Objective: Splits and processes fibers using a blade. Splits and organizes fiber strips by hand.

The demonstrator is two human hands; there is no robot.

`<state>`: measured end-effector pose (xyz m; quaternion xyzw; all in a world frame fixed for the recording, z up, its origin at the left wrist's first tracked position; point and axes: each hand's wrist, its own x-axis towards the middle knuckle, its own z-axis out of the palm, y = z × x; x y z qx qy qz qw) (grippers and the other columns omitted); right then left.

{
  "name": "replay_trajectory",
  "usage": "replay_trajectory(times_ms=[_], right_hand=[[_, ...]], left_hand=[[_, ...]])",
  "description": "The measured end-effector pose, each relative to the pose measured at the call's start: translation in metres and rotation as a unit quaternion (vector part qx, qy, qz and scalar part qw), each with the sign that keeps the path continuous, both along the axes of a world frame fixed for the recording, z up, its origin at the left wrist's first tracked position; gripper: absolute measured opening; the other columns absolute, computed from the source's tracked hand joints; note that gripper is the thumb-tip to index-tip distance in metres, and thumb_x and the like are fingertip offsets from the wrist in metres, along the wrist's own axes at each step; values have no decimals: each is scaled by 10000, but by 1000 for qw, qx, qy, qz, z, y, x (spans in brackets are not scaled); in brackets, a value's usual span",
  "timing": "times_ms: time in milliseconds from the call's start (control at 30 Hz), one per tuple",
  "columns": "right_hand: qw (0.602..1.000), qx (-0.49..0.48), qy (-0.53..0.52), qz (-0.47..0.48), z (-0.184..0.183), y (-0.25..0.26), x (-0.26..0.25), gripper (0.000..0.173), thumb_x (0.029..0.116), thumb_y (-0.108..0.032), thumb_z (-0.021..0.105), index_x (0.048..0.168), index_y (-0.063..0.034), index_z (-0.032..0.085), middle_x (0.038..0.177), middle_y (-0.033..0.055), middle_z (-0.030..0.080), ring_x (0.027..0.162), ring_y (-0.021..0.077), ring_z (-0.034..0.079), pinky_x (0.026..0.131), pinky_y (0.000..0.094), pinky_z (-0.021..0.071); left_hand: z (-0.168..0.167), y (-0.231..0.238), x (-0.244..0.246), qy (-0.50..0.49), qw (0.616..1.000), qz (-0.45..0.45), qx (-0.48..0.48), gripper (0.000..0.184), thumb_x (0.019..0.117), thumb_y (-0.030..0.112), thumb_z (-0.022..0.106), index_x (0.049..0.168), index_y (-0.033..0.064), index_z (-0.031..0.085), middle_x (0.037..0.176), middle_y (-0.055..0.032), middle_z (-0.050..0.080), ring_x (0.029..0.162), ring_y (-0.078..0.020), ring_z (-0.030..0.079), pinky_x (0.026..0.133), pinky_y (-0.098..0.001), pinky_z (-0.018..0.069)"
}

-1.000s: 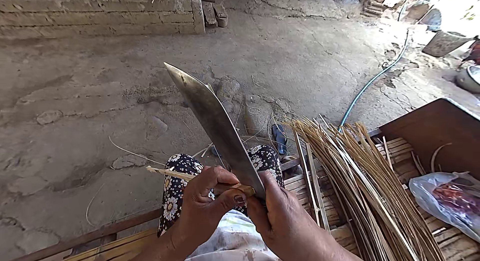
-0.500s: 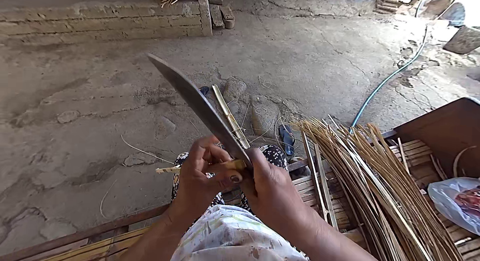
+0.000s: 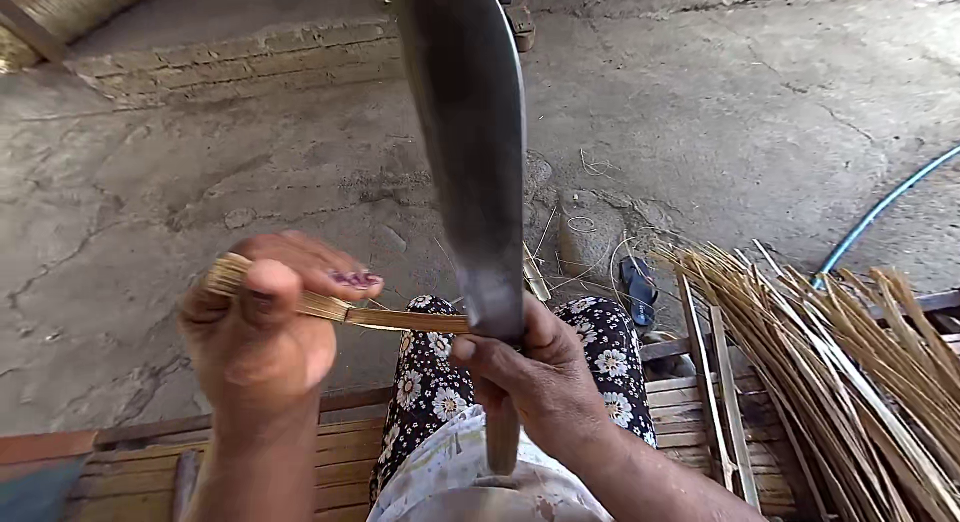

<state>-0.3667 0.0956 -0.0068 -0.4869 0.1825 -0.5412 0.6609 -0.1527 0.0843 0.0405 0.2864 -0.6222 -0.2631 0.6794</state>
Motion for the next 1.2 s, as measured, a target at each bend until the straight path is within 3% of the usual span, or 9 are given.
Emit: replay_trajectory(times_ms=[67, 133, 267, 367, 467, 533, 567, 700, 1200], right_hand=[[999, 30, 21, -20, -15, -3, -19, 76, 965, -41, 658, 1034, -52, 629, 824, 37, 715, 551, 38, 598, 484, 192, 517], [995, 68, 42, -53, -29, -5, -40, 92, 954, -53, 668, 1041, -63, 640, 806, 50, 718, 527, 58, 597, 470, 206, 517], [971, 134, 89, -178, -45, -7, -98, 133, 916, -79, 663, 1038, -90, 613, 762, 51, 723, 456, 67, 573, 403, 211, 487], [949, 87, 129, -273, -40, -20, -171, 90, 951, -144, 622, 1038, -161, 612, 765, 1, 712, 456, 44, 548, 414, 200, 482], [919, 30, 271, -286, -25, -21, -188, 177, 947, -235, 691, 1105, -208, 617, 847, -44, 744, 491, 27, 572, 448, 194, 499], [892, 12, 374, -255, -14, -14, -158, 395, 939, -368, 715, 1253, -176, 571, 883, -58, 740, 501, 29, 576, 430, 217, 492], [887, 2, 395, -241, -10, -8, -138, 464, 971, -355, 675, 1363, -143, 546, 899, -51, 741, 510, 24, 581, 430, 218, 499], [898, -98, 370, -215, -5, 14, -85, 252, 1059, -229, 539, 1184, -35, 640, 835, -55, 711, 572, -46, 586, 483, 137, 499], [842, -206, 409, -287, -4, 30, -73, 188, 1055, -174, 519, 1106, -32, 632, 817, 1, 679, 633, -19, 595, 555, 126, 506]], left_hand=[[4, 0, 22, 21, 1000, 6, 22, 301, 981, 455, 643, 806, 217, 701, 692, 74, 645, 601, -90, 642, 603, -291, 602], [6, 2, 42, 40, 998, 7, 39, 323, 999, 434, 618, 766, 212, 641, 606, 91, 562, 477, -48, 515, 467, -211, 478], [0, 6, 85, 72, 996, 29, 47, 419, 1057, 428, 486, 703, 211, 540, 542, 90, 449, 432, -44, 423, 432, -192, 401], [-10, 2, 97, 97, 991, 72, 56, 460, 1085, 430, 394, 694, 221, 519, 529, 95, 427, 413, -34, 400, 412, -176, 388], [-22, -14, 47, 52, 996, 29, 66, 379, 980, 621, 534, 894, 283, 683, 615, 154, 544, 488, 8, 483, 471, -174, 441], [-30, -23, 2, 23, 994, -48, 90, 530, 969, 709, 429, 1114, 292, 722, 750, 151, 644, 622, 3, 586, 595, -196, 517], [-38, -24, -21, 13, 991, -85, 103, 466, 1000, 654, 431, 1157, 309, 701, 834, 147, 679, 705, 4, 630, 664, -194, 551], [-70, -6, -85, -41, 974, -162, 152, 206, 1050, 334, 560, 1145, 200, 685, 1037, 85, 704, 971, -37, 673, 893, -241, 571], [-87, 6, -113, 0, 976, -127, 179, 168, 958, 288, 710, 1046, 147, 731, 1004, 62, 712, 918, -39, 680, 834, -211, 589]])
